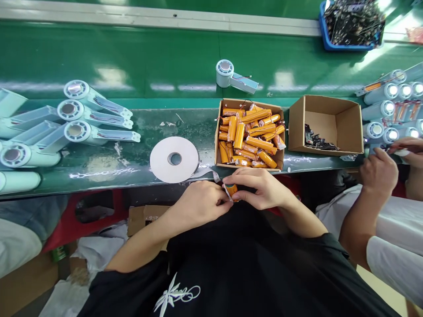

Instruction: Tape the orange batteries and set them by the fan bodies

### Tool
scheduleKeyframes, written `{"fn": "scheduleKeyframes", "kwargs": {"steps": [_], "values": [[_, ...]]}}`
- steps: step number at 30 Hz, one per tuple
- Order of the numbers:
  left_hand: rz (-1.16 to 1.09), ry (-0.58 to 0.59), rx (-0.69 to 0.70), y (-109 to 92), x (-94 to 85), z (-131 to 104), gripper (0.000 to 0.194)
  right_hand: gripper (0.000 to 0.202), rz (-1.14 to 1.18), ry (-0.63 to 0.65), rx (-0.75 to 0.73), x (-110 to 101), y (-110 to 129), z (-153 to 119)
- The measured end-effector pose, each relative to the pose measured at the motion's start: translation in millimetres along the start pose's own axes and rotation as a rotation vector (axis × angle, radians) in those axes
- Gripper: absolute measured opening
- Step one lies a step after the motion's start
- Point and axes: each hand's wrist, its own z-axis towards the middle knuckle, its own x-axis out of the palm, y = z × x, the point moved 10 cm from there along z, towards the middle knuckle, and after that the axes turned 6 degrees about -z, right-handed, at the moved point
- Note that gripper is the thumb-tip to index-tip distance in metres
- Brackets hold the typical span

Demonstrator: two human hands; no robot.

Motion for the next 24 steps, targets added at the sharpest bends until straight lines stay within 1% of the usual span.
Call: {"fn": "scheduleKeyframes", "kwargs": {"steps": [1,3,5,6,8,9,10,11,12,13,14,15,16,17,18,19,20,22,24], "values": [[-0.04,0.075,-0.035,3,4.5,3,0.023,0.047,-0.01,0.032,0.008,3,2,1],[-0.211,0.234,-0.102,9,15.6,7,0.031,0.047,-0.039,0.051,0.013,3,6,2],[-0.414,0.381,-0.143,11,24.5,8,0.035,0.047,-0.085,0.019,0.001,0,14,2],[-0.479,0.437,-0.152,12,25.5,9,0.034,0.048,-0.117,-0.003,-0.014,-3,18,1],[-0.509,0.511,-0.158,13,18.2,8,0.029,0.048,-0.164,-0.036,-0.035,-7,25,-1],[-0.49,0.514,-0.16,14,8.3,9,0.03,0.048,-0.164,-0.08,-0.026,-14,24,-3],[-0.466,0.479,-0.153,16,-7.0,12,0.032,0.048,-0.141,-0.179,-0.003,-28,21,-4],[-0.451,0.406,-0.13,17,-27.8,18,0.034,0.047,-0.101,-0.338,0.026,-50,17,-8],[-0.445,0.292,-0.089,17,-54.1,27,0.037,0.045,-0.052,-0.539,0.049,-76,11,-14],[-0.439,0.146,-0.036,17,-84.4,38,0.042,0.043,-0.007,-0.751,0.056,-104,4,-24],[-0.422,-0.023,0.02,19,-116.9,50,0.046,0.041,0.024,-0.938,0.048,-128,-2,-32],[-0.384,-0.2,0.07,22,-148.7,63,0.047,0.041,0.034,-1.065,0.034,-150,-7,-36],[-0.319,-0.365,0.105,27,-176.8,77,0.045,0.042,0.019,-1.121,0.032,-168,-13,-33],[-0.224,-0.498,0.129,31,-199.0,94,0.04,0.044,-0.017,-1.12,0.051,-183,-21,-24],[-0.102,-0.579,0.151,33,-213.5,114,0.036,0.048,-0.065,-1.084,0.087,-197,-30,-11],[0.036,-0.591,0.179,33,-219.6,139,0.033,0.051,-0.116,-1.032,0.13,-209,-41,4],[0.179,-0.553,0.211,31,-218.8,166,0.032,0.053,-0.163,-0.972,0.171,-220,-54,19],[0.436,-0.401,0.261,30,-204.7,218,0.037,0.054,-0.218,-0.861,0.222,-236,-84,46],[0.607,-0.277,0.273,31,-190.2,259,0.045,0.053,-0.236,-0.777,0.253,-247,-115,66]]}}
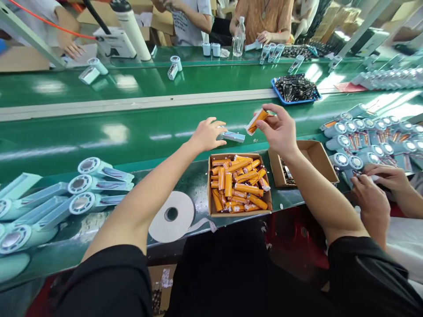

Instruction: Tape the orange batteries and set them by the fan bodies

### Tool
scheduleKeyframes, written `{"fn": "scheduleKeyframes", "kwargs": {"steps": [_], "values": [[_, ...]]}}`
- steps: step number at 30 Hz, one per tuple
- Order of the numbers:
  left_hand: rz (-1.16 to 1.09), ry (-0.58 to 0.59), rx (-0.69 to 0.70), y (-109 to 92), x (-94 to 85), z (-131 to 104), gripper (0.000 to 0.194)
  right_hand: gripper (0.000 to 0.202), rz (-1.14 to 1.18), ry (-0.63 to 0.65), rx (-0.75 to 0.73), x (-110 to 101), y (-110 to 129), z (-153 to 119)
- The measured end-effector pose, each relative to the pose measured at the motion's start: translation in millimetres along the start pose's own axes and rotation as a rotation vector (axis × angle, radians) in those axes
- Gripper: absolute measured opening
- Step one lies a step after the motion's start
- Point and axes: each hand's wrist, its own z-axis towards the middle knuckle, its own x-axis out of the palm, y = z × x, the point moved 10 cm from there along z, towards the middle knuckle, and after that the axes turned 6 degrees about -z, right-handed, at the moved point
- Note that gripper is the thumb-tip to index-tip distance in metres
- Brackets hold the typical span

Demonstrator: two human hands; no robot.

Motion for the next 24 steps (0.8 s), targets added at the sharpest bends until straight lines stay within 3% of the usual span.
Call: {"fn": "scheduleKeyframes", "kwargs": {"steps": [4,7,12,24], "values": [[0.108,0.188,0.052,0,36.7,39,0.031,0.053,-0.069,0.098,0.061,17,-47,26],[0.092,0.233,0.088,5,50.7,50,0.022,0.048,-0.128,0.155,0.103,22,-66,29],[-0.027,0.211,0.129,15,55.7,60,0.024,0.043,-0.194,0.206,0.139,24,-79,26],[-0.066,0.153,0.006,11,56.1,72,0.028,0.04,-0.306,0.312,0.174,39,-98,26]]}}
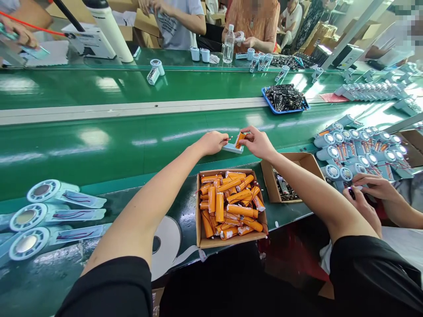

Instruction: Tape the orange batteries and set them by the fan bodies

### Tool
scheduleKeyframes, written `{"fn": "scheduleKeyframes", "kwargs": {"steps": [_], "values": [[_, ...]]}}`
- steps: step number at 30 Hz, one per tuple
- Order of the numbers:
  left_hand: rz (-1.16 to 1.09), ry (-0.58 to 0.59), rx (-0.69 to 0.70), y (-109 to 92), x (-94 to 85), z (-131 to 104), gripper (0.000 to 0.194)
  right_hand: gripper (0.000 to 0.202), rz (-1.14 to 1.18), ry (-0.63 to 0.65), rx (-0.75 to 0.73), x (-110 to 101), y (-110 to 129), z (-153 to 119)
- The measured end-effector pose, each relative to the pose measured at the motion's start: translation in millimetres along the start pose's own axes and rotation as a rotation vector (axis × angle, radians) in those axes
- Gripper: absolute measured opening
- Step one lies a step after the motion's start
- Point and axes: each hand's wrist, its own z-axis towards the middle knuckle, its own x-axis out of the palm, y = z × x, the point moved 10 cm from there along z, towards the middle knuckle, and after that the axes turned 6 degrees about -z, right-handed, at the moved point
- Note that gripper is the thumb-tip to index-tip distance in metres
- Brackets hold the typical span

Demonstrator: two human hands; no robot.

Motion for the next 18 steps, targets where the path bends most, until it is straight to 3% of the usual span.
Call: {"fn": "scheduleKeyframes", "kwargs": {"steps": [5,11,18], "values": [[-0.05,-0.011,0.01,-4,2.5,5,0.025,0.037,-0.226,0.061,-0.067,4,3,1],[-0.098,-0.031,-0.04,-2,10.5,14,0.027,0.035,-0.696,0.258,-0.18,26,7,-4],[-0.136,-0.052,-0.13,3,15.5,21,0.031,0.038,-0.917,0.392,-0.186,38,20,-2]]}}
